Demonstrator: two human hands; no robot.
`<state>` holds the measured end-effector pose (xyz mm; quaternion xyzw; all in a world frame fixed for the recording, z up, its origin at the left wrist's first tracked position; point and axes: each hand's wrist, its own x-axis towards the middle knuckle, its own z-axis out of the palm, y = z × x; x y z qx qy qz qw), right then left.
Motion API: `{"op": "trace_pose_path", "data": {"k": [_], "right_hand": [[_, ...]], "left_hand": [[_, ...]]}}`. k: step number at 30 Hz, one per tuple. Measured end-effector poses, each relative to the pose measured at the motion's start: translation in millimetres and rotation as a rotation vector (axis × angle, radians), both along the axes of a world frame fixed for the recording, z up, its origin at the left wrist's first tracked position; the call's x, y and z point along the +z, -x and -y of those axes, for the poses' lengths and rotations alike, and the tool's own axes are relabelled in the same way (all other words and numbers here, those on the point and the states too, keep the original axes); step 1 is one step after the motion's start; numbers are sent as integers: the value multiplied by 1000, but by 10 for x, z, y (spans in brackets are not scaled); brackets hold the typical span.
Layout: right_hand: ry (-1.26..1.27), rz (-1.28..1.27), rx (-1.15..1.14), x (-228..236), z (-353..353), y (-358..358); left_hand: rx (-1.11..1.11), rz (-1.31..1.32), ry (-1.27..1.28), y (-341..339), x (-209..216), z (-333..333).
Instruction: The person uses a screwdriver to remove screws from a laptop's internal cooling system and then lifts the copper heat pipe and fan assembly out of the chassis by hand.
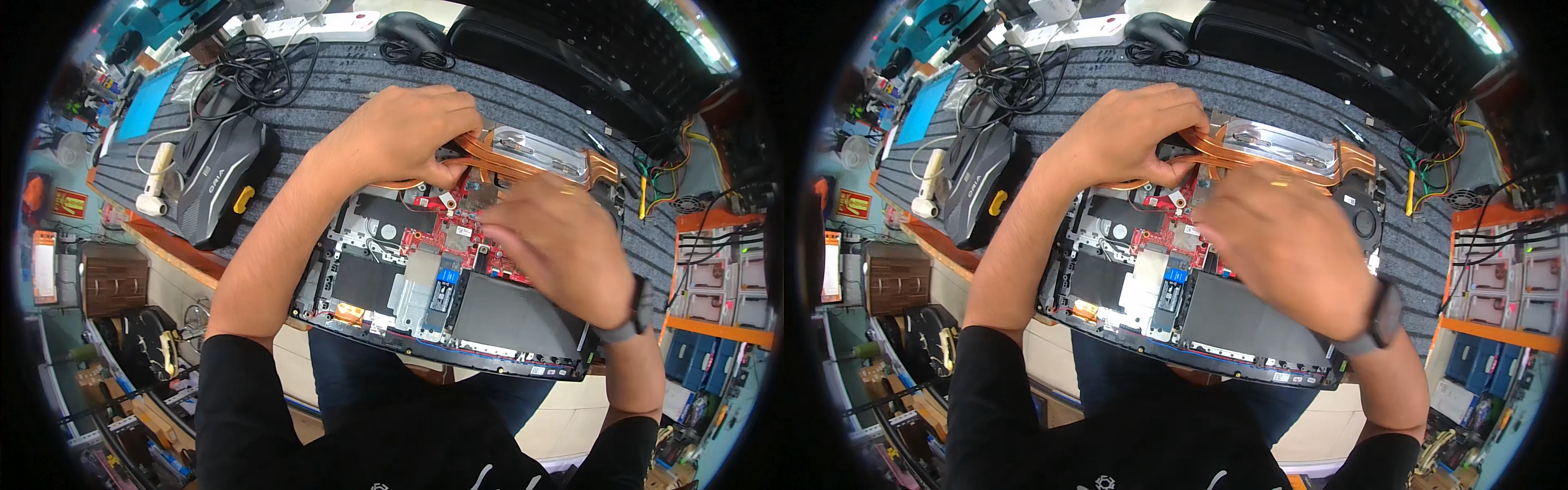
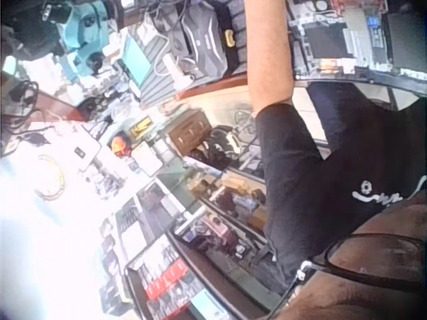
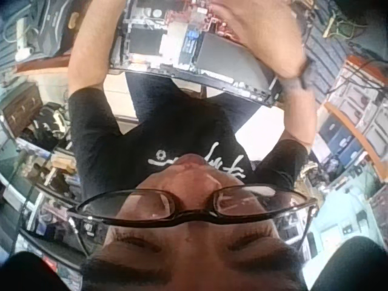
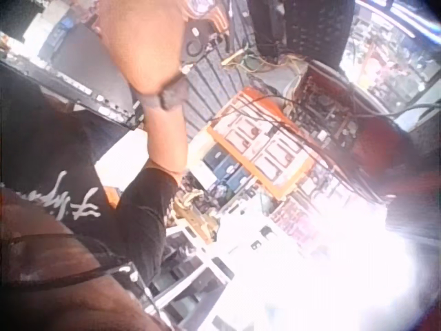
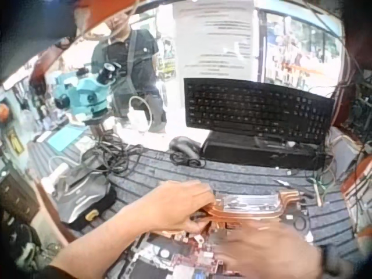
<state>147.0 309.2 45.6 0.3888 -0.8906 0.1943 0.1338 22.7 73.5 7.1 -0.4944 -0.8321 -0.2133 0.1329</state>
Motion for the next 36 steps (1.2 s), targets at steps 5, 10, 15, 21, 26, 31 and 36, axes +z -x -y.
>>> {"op": "trace_pose_path", "data": {"k": [5, 10, 15, 21, 26, 31, 36], "right_hand": [[-313, -39, 62, -137, 417, 265], [-346, 20, 85, -135, 475, 275], [-272, 28, 109, -130, 502, 320], [-265, 50, 58, -114, 529, 307], [-139, 143, -60, -136, 646, 199], [-105, 194, -169, -257, 791, 144], [-113, 194, -192, -269, 804, 180]], "left_hand": [[-27, -29, -38, 36, -71, 37], [-11, -9, -18, 86, -130, 65], [-34, -41, -64, 137, -182, 56], [11, -58, -71, 151, -213, 23], [10, -49, -95, 145, -202, 13], [22, -120, -91, 139, -200, 1], [17, -98, -111, 120, -175, 4]]}}
